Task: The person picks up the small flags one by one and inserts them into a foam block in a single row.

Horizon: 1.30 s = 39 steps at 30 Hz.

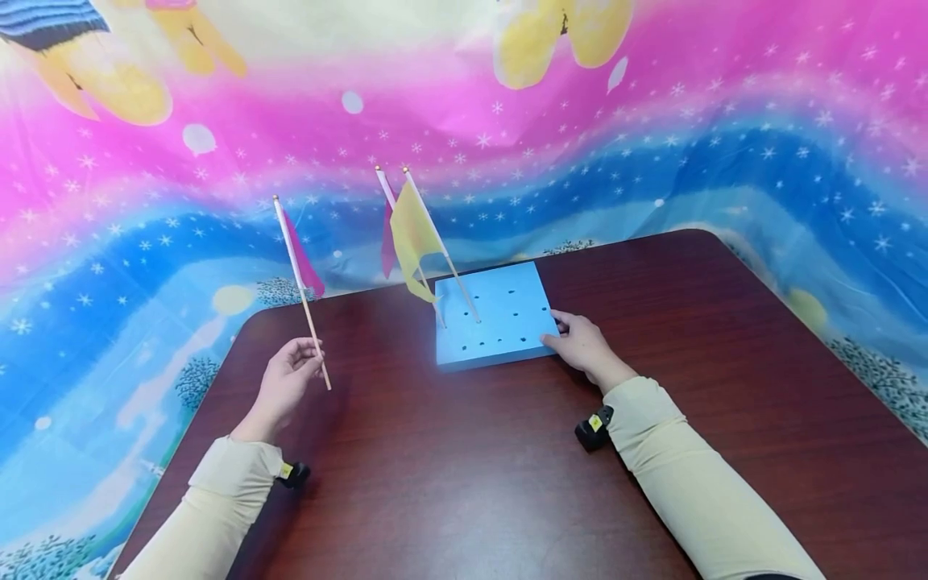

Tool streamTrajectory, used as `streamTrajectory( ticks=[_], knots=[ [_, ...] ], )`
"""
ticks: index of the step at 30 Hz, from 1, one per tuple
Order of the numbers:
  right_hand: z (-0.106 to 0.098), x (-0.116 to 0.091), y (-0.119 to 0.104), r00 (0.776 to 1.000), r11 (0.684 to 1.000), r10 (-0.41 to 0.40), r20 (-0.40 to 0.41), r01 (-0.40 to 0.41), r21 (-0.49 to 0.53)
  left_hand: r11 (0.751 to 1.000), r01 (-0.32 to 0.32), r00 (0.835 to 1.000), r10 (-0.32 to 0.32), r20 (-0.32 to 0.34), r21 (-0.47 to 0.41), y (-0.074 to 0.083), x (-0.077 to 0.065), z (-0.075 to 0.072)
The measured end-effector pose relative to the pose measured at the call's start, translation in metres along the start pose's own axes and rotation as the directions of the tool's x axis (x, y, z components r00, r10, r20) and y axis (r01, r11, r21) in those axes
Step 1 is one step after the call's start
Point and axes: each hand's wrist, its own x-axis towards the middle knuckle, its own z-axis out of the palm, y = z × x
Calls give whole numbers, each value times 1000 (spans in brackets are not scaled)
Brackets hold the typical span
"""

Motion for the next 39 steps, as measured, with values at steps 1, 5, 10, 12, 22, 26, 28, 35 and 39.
streamTrajectory(
  ticks=[1,5,10,12,22,26,28,35,39],
  knots=[
    [0,0,0,1000,1000,3,0,-3,4,1000,-8,1000,8,0,-7,1,1,3],
    [0,-1,0,1000,1000,-1,0,1,7,999,-32,999,32,12,-20,7,5,16],
    [-1,-1,1,1000,1000,2,2,-2,8,998,-64,998,65,22,-25,15,12,30],
    [0,0,2,1000,1000,5,3,-5,7,996,-78,996,79,29,-32,19,13,36],
    [-1,-1,2,1000,1000,-6,6,6,2,986,-140,986,147,77,-87,37,13,73],
    [-2,-2,0,1000,1000,-8,8,8,3,979,-180,977,189,98,-98,44,13,88],
    [-2,-2,0,1000,1000,-10,8,10,1,977,-190,974,200,108,-95,47,14,94],
    [-1,0,1,1000,1000,-4,-2,4,0,969,-238,958,245,150,-63,58,15,112],
    [0,0,1,1000,1000,-5,-4,5,-1,963,-259,950,267,159,-74,63,16,121]
  ],
)
